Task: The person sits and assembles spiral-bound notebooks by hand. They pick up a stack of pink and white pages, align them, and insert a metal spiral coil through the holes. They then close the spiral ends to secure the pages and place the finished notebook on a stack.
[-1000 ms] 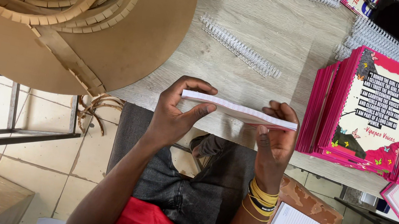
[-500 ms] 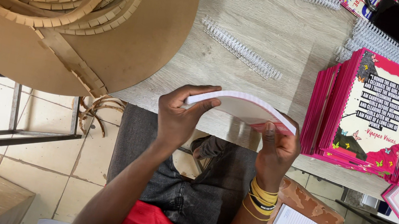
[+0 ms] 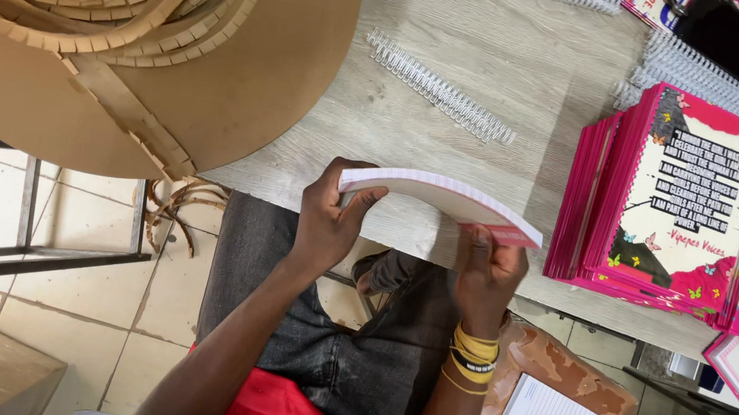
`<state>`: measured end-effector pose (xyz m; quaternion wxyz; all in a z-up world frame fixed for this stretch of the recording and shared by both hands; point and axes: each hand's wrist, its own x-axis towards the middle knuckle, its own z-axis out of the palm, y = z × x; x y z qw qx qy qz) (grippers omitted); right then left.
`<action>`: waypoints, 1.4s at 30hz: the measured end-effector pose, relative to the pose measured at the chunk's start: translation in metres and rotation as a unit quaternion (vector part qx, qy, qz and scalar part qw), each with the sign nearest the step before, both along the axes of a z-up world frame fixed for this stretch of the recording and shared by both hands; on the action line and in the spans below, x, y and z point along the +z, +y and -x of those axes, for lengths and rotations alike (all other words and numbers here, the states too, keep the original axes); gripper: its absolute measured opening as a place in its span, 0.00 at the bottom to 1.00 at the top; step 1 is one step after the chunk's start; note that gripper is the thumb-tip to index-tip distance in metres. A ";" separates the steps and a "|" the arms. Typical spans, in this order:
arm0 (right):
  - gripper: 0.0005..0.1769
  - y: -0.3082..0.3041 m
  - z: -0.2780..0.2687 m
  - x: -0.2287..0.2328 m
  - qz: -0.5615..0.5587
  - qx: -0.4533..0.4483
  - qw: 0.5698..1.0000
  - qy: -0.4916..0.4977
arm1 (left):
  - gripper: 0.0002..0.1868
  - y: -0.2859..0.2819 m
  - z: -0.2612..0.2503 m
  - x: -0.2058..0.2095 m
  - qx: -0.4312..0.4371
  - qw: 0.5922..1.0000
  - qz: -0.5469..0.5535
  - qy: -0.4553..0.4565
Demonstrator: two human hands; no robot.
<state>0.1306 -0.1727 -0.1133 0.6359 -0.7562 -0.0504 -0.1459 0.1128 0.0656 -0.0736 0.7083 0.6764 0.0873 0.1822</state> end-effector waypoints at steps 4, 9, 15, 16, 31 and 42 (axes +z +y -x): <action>0.10 0.022 0.006 0.028 -0.104 0.020 0.994 0.012 | 0.22 0.010 0.002 0.003 0.020 0.999 -0.040 0.014; 0.08 0.024 0.015 0.080 -0.011 0.034 0.997 0.075 | 0.19 0.012 0.019 0.106 -0.025 0.994 -0.007 0.106; 0.10 0.026 0.011 0.093 -0.065 0.024 0.989 0.131 | 0.19 0.031 0.043 0.076 -0.119 0.970 -0.052 0.204; 0.10 0.030 0.011 0.099 -0.064 0.022 0.989 0.134 | 0.19 0.031 0.047 0.073 -0.121 0.969 -0.051 0.208; 0.11 0.031 -0.041 0.081 0.175 -0.063 0.982 0.031 | 0.16 0.027 0.075 -0.023 -0.065 0.944 0.197 0.255; 0.17 0.089 -0.155 0.029 0.493 0.037 0.865 -0.089 | 0.29 0.033 0.075 -0.017 -0.117 0.930 0.148 0.317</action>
